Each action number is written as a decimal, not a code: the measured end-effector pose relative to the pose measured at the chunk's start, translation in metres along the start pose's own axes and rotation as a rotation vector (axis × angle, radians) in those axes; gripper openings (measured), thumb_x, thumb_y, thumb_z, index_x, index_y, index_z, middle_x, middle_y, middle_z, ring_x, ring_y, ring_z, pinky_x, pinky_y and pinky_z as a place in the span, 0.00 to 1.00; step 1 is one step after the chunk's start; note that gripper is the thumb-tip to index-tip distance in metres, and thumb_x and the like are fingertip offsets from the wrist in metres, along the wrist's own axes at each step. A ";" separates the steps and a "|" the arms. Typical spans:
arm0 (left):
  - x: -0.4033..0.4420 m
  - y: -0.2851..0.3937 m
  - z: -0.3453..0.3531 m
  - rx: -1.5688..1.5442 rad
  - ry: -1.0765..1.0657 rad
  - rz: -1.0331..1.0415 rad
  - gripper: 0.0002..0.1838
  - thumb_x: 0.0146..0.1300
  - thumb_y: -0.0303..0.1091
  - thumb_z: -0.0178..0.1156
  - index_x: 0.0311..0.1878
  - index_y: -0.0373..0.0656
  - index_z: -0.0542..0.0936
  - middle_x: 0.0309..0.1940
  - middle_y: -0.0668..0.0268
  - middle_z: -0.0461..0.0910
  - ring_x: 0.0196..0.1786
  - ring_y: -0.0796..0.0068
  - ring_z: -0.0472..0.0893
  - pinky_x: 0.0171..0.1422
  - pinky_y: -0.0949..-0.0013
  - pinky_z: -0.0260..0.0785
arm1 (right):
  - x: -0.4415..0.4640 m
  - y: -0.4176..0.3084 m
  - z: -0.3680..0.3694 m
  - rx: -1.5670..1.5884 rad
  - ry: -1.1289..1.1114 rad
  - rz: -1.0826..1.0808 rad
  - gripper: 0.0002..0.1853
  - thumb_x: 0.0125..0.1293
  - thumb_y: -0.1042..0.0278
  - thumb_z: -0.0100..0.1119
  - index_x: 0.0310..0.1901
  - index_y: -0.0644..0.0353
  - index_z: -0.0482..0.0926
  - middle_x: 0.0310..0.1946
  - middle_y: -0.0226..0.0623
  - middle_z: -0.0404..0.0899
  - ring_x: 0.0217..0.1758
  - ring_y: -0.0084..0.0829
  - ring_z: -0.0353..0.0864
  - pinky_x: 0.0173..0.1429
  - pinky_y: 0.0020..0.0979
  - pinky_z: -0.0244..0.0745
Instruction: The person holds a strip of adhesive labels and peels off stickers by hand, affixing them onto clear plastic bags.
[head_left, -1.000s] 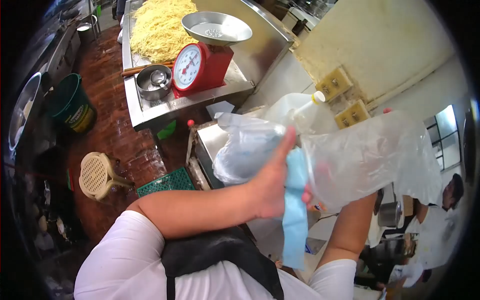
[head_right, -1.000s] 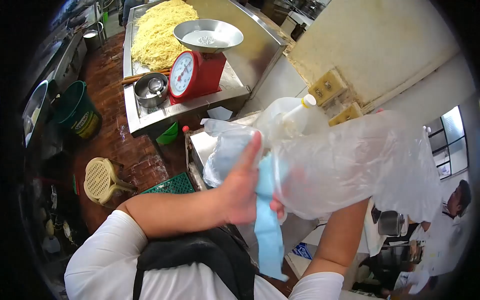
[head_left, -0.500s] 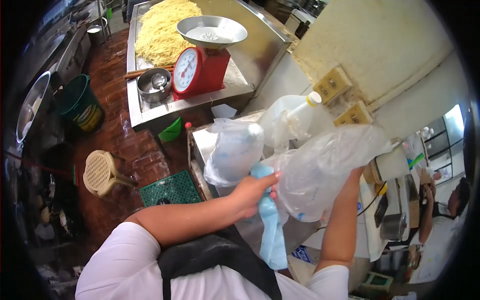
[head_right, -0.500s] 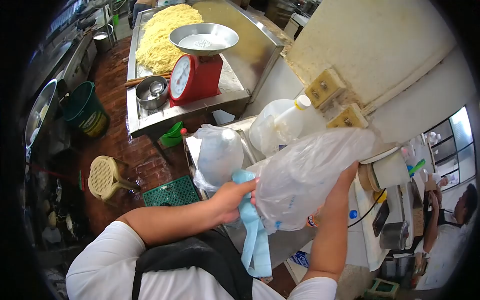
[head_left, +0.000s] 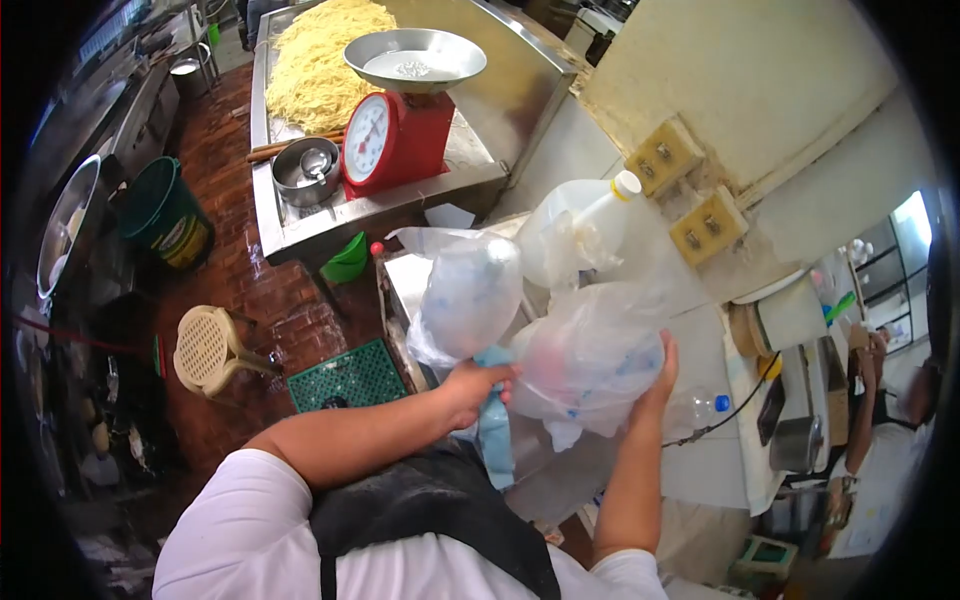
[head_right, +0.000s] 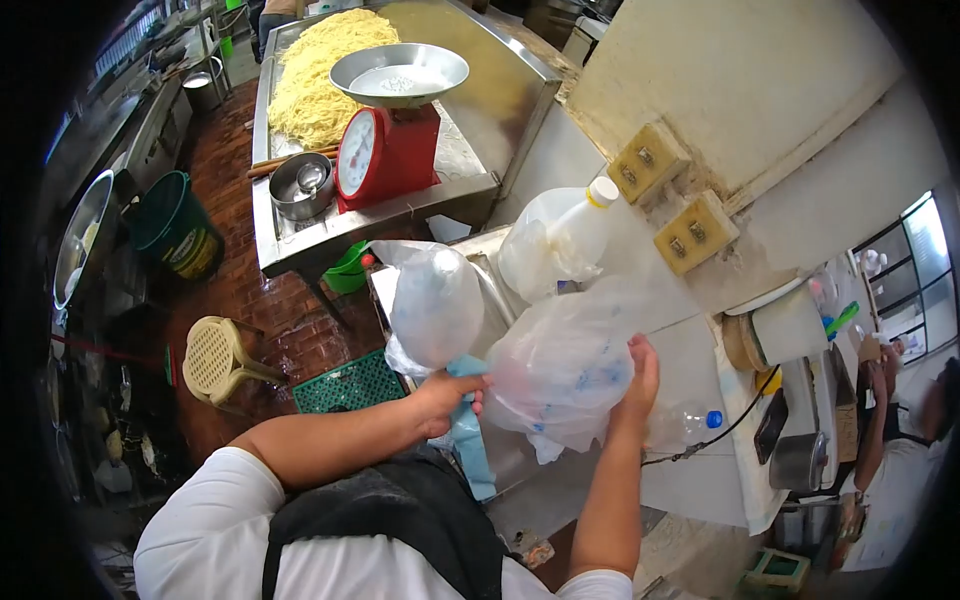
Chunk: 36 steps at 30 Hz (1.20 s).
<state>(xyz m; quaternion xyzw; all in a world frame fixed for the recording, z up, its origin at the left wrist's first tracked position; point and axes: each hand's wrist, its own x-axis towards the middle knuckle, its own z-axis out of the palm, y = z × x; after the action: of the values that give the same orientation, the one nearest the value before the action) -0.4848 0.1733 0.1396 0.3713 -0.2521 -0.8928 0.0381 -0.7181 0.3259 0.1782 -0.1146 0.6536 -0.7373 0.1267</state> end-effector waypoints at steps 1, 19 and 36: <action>-0.004 0.002 0.001 -0.025 -0.014 -0.008 0.06 0.61 0.33 0.65 0.33 0.45 0.77 0.22 0.71 0.74 0.23 0.78 0.74 0.28 0.69 0.71 | -0.025 -0.031 0.021 -0.049 0.095 -0.092 0.12 0.69 0.61 0.57 0.46 0.61 0.78 0.38 0.31 0.79 0.38 0.23 0.76 0.41 0.24 0.70; -0.013 -0.002 -0.007 -0.035 -0.013 -0.043 0.05 0.60 0.30 0.63 0.33 0.44 0.76 0.22 0.69 0.74 0.22 0.75 0.75 0.27 0.67 0.70 | -0.045 0.042 -0.026 -1.420 -0.348 -0.760 0.17 0.59 0.71 0.60 0.50 0.63 0.78 0.43 0.42 0.81 0.48 0.49 0.78 0.55 0.43 0.71; 0.028 -0.021 -0.026 0.017 0.165 0.055 0.05 0.60 0.30 0.61 0.32 0.39 0.76 0.22 0.65 0.74 0.22 0.71 0.74 0.28 0.67 0.68 | -0.091 0.076 0.028 -1.092 -0.241 -0.341 0.22 0.60 0.60 0.58 0.55 0.61 0.77 0.54 0.49 0.78 0.60 0.50 0.74 0.62 0.43 0.68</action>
<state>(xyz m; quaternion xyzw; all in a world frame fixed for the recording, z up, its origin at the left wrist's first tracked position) -0.4847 0.1735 0.0954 0.4367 -0.2658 -0.8557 0.0802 -0.6205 0.3213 0.1056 -0.3498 0.8922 -0.2855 0.0022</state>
